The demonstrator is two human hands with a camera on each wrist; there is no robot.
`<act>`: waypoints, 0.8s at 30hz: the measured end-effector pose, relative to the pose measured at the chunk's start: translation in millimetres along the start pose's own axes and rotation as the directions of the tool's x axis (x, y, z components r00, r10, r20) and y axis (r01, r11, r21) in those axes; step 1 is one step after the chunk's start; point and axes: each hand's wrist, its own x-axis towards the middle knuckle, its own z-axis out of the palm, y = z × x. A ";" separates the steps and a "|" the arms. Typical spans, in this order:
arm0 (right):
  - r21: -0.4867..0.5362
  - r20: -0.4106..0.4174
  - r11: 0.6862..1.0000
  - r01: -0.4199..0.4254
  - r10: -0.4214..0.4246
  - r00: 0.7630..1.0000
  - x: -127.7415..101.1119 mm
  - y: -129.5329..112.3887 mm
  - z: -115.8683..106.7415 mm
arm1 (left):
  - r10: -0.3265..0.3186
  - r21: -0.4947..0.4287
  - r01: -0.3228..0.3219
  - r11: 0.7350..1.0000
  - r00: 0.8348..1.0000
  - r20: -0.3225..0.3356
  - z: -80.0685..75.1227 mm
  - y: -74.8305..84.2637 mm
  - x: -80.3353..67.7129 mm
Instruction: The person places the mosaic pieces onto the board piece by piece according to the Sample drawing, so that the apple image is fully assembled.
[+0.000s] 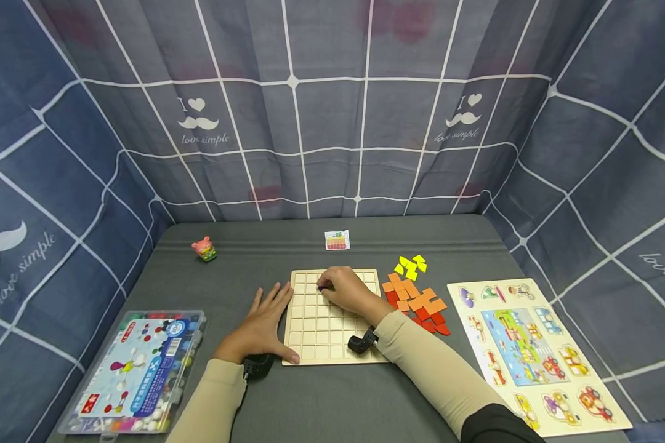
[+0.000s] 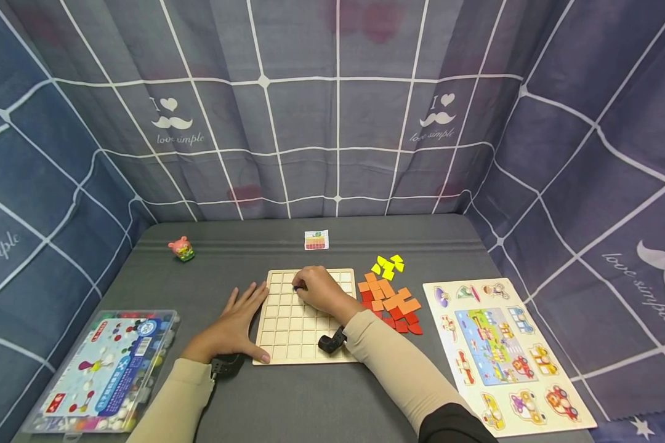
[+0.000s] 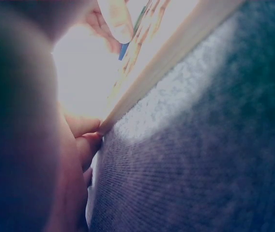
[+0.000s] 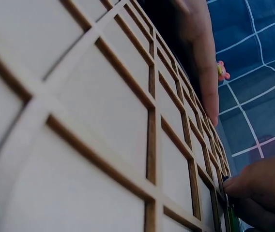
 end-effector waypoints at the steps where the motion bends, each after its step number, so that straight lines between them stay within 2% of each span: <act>1: -0.003 0.004 1.000 -0.002 0.002 1.000 0.0 0.2 0.1 | 0.000 0.001 0.000 1.000 1.000 0.001 0.0 -0.1 0.0; 24: -0.099 0.016 0.995 -0.007 0.008 1.000 -1.3 -6.3 -2.5 | 0.010 0.019 -0.010 1.000 1.000 0.006 -0.3 -0.5 0.5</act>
